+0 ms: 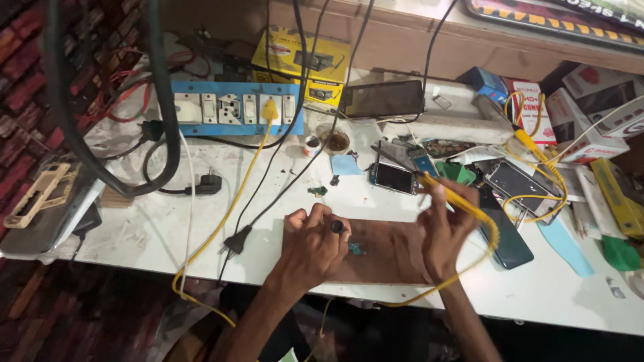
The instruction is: The person uses a soldering iron to apply heat to small electronic components on a wooden board. They repeatedly dip the soldering iron tip into a small container, likely to clean or flux the tip, while handling the components with their other hand.
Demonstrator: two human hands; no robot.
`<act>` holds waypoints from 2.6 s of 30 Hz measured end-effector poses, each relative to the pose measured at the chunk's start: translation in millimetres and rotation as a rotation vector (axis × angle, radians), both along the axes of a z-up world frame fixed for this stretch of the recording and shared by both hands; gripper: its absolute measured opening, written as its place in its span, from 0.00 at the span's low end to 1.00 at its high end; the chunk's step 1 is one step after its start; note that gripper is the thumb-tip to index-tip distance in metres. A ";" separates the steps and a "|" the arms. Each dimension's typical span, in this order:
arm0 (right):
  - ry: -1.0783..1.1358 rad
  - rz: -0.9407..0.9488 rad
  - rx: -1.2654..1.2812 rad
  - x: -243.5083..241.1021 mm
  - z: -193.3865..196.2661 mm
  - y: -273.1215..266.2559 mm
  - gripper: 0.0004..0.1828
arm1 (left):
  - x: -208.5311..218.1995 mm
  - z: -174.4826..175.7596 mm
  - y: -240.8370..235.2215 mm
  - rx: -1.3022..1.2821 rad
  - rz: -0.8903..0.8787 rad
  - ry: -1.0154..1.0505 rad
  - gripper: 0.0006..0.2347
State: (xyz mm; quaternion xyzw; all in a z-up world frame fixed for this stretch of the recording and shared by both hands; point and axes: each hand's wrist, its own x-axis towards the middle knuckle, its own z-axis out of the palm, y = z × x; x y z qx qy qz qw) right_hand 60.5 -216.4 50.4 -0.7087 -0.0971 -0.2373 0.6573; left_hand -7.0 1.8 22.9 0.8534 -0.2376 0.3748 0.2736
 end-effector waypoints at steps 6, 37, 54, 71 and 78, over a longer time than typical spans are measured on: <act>-0.027 0.218 -0.118 47.7 -4.0 32.3 0.13 | -0.6 4.2 1.0 -0.008 0.001 0.030 0.05; 0.055 0.233 -0.377 60.1 -14.6 44.6 0.13 | 1.3 2.3 -3.3 0.072 0.123 -0.024 0.05; 0.016 0.258 -0.148 68.3 -28.9 35.3 0.12 | -2.1 4.8 -1.8 -0.042 0.029 -0.021 0.02; 0.040 -0.393 0.530 -25.7 -76.0 -40.3 0.18 | -4.6 8.6 -1.5 0.024 0.074 -0.018 0.07; 0.151 -0.469 0.588 -15.6 -80.4 -32.1 0.12 | -1.8 -2.4 -4.2 0.012 0.062 -0.009 0.07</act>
